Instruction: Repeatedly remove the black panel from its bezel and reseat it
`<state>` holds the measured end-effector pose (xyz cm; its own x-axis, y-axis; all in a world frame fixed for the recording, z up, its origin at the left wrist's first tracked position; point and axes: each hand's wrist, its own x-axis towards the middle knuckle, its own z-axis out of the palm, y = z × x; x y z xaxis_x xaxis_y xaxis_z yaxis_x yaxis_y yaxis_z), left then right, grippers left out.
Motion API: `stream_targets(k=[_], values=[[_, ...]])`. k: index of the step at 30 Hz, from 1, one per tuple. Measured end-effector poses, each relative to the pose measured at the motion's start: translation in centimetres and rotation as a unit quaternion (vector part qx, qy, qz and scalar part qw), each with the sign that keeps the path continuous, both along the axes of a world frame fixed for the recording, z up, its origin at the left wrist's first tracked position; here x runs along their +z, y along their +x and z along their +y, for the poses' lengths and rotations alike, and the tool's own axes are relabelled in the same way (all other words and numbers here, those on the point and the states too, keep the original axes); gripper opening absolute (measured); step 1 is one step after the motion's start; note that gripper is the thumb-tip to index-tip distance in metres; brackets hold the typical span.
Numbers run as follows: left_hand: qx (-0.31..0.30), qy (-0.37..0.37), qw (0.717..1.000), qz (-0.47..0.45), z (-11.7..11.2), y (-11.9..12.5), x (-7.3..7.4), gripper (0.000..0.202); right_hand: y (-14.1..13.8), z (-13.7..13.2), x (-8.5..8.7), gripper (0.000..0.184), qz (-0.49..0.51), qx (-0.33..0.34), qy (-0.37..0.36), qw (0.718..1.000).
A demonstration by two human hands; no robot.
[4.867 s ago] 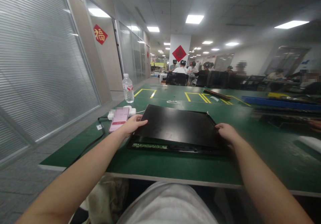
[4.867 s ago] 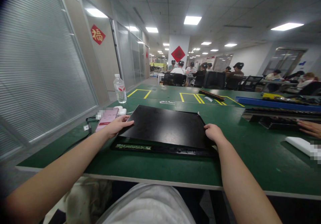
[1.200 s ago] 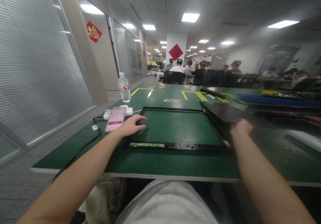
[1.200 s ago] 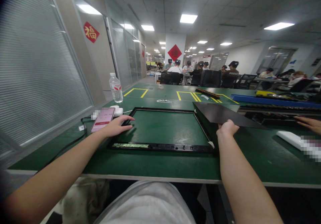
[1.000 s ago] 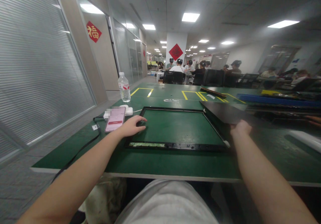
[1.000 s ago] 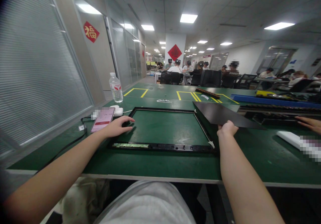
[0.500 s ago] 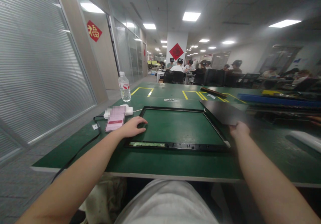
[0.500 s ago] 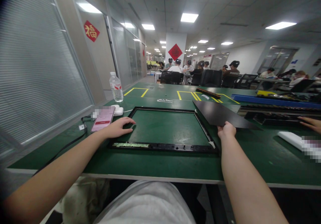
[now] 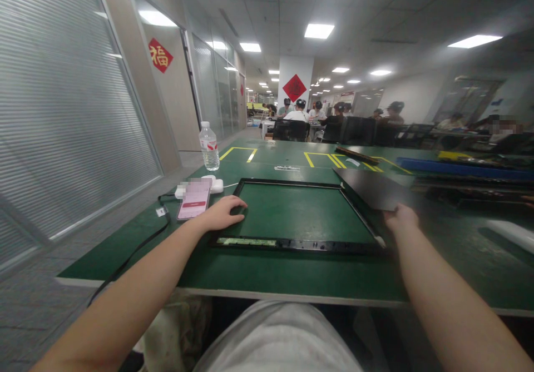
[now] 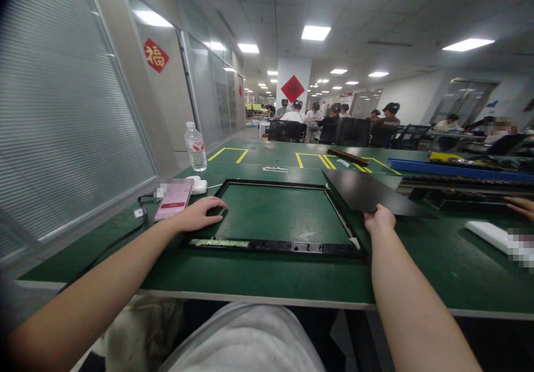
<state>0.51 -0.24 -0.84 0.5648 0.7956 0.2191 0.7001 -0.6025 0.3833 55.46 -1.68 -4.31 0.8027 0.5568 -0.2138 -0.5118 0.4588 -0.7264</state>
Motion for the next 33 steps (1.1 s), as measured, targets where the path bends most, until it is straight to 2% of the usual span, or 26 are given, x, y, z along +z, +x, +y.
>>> stream_targets(k=[9,22,28,33], values=[[-0.002,-0.001,1.0,-0.008,-0.15,0.01,0.06,0.038,0.15,-0.04,0.29,0.036,0.026,0.014,0.004,1.0],[0.006,0.015,1.0,-0.006,0.25,0.08,-0.18,0.03,0.38,0.25,0.08,0.043,0.013,0.009,0.012,1.0],[0.014,0.02,1.0,0.019,0.01,0.1,0.08,0.053,0.26,0.18,0.19,0.043,0.013,0.004,-0.012,1.0],[0.011,0.014,1.0,0.026,-0.27,0.25,0.45,0.056,0.03,0.03,0.44,0.043,0.017,0.005,-0.012,1.0]])
